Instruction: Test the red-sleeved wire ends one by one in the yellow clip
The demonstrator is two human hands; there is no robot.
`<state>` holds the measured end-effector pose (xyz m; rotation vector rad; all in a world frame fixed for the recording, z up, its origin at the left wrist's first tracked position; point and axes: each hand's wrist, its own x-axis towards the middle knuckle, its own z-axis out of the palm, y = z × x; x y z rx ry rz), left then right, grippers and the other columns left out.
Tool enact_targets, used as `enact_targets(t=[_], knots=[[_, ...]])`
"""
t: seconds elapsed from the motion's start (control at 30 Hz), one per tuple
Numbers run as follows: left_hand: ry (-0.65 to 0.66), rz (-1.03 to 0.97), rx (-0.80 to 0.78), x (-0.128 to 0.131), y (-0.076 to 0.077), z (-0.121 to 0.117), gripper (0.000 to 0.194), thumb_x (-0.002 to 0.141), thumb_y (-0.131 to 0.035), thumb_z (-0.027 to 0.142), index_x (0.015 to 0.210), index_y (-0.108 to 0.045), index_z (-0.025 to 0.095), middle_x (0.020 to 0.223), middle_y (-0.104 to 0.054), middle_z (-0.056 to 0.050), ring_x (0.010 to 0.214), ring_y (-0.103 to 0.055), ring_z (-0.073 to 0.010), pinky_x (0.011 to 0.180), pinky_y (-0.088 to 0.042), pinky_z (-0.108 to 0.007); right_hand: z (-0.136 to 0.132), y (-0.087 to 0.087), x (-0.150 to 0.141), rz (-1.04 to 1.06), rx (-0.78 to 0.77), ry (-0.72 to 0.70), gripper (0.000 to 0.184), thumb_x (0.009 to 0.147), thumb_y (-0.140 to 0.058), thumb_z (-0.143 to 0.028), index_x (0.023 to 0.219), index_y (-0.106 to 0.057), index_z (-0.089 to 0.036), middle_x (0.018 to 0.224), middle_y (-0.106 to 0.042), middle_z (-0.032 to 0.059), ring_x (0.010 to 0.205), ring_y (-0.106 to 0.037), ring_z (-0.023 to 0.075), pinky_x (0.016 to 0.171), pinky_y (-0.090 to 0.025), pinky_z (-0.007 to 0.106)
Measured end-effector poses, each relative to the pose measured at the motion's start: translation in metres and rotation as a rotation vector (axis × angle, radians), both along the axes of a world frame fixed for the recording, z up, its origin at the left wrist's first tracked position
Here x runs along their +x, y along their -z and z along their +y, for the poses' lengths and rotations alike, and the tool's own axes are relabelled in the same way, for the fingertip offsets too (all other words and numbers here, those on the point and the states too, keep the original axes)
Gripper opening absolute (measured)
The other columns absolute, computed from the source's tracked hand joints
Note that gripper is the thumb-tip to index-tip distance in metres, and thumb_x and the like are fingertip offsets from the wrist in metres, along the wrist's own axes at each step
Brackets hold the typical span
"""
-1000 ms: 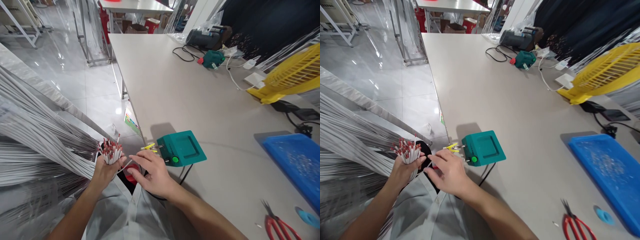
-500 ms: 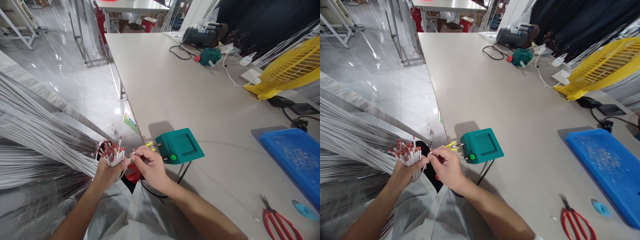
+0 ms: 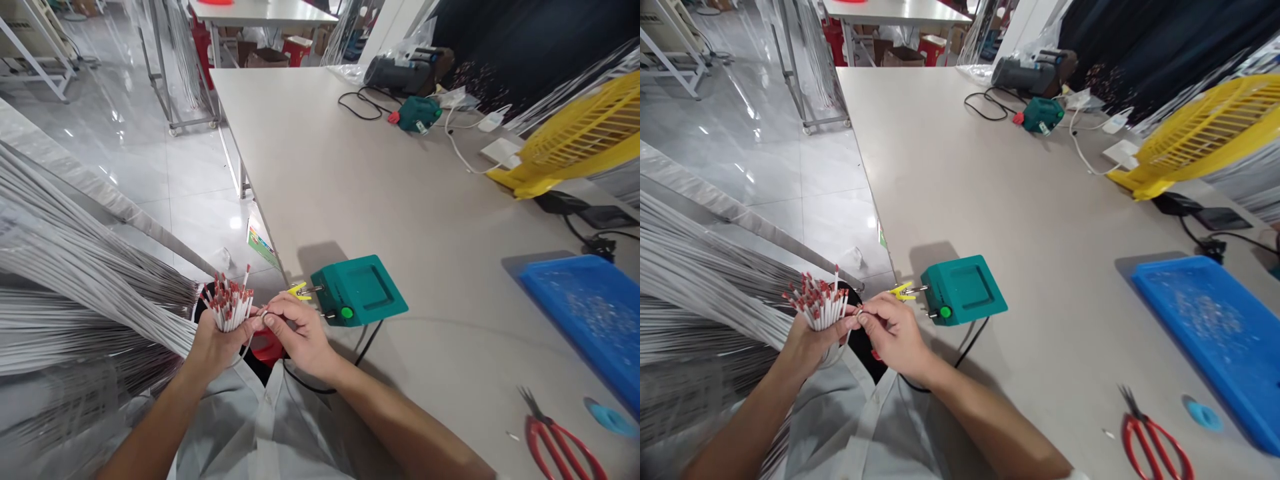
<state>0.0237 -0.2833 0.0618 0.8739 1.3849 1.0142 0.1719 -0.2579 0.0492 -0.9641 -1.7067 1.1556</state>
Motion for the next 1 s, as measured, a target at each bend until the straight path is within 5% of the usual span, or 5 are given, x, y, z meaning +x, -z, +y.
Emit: enact_targets(t=[0.33,0.5,0.67,0.8,1.0], knots=[[0.182,0.023,-0.012,-0.01,0.012,-0.008,0.021,0.067,-0.07,0.032,0.069,-0.063,0.013,0.053,-0.051,0.002,0.049,-0.044,-0.0081,0.044,-0.035,-0.02,0.011,-0.013,0.011,-0.074,-0.044,-0.19,0.009,0.076,-0.058,-0.018,0.069,-0.063,-0.016,0.064,-0.059,0.0019,0.059,-0.052,0.0102,0.054,-0.043,0.021],[0.305,-0.035,-0.03,-0.015,0.018,-0.01,0.022,0.072,-0.067,0.034,0.07,-0.062,0.013,0.053,-0.05,0.002,0.047,-0.042,-0.0074,0.044,-0.034,-0.02,0.022,-0.024,0.02,-0.397,0.538,-0.413,0.015,0.08,-0.05,-0.013,0.078,-0.065,-0.015,0.074,-0.061,0.0037,0.065,-0.054,0.0116,0.058,-0.045,0.024],[0.271,-0.105,-0.037,-0.019,0.015,-0.01,0.02,0.072,-0.067,0.034,0.075,-0.063,0.014,0.054,-0.052,0.002,0.046,-0.043,-0.0075,0.042,-0.034,-0.02,0.024,-0.02,0.025,-0.542,1.209,-0.345,0.012,0.082,-0.054,-0.012,0.078,-0.065,-0.015,0.08,-0.063,0.0023,0.068,-0.053,0.012,0.056,-0.045,0.026],[0.198,-0.141,-0.071,-0.017,0.009,-0.011,0.02,0.066,-0.071,0.031,0.068,-0.061,0.014,0.052,-0.051,0.003,0.045,-0.045,-0.0075,0.041,-0.034,-0.019,0.021,-0.011,0.029,-0.508,1.386,-0.263,0.009,0.08,-0.059,-0.016,0.082,-0.067,-0.018,0.093,-0.063,0.0029,0.08,-0.053,0.013,0.054,-0.045,0.024],[0.057,-0.007,-0.061,-0.02,0.009,-0.011,0.018,0.069,-0.068,0.031,0.07,-0.064,0.013,0.05,-0.053,0.002,0.048,-0.047,-0.0095,0.046,-0.036,-0.021,0.014,-0.005,0.039,-0.513,1.341,-0.259,0.011,0.078,-0.062,-0.013,0.086,-0.067,-0.018,0.089,-0.063,0.0014,0.08,-0.054,0.0131,0.054,-0.046,0.024]])
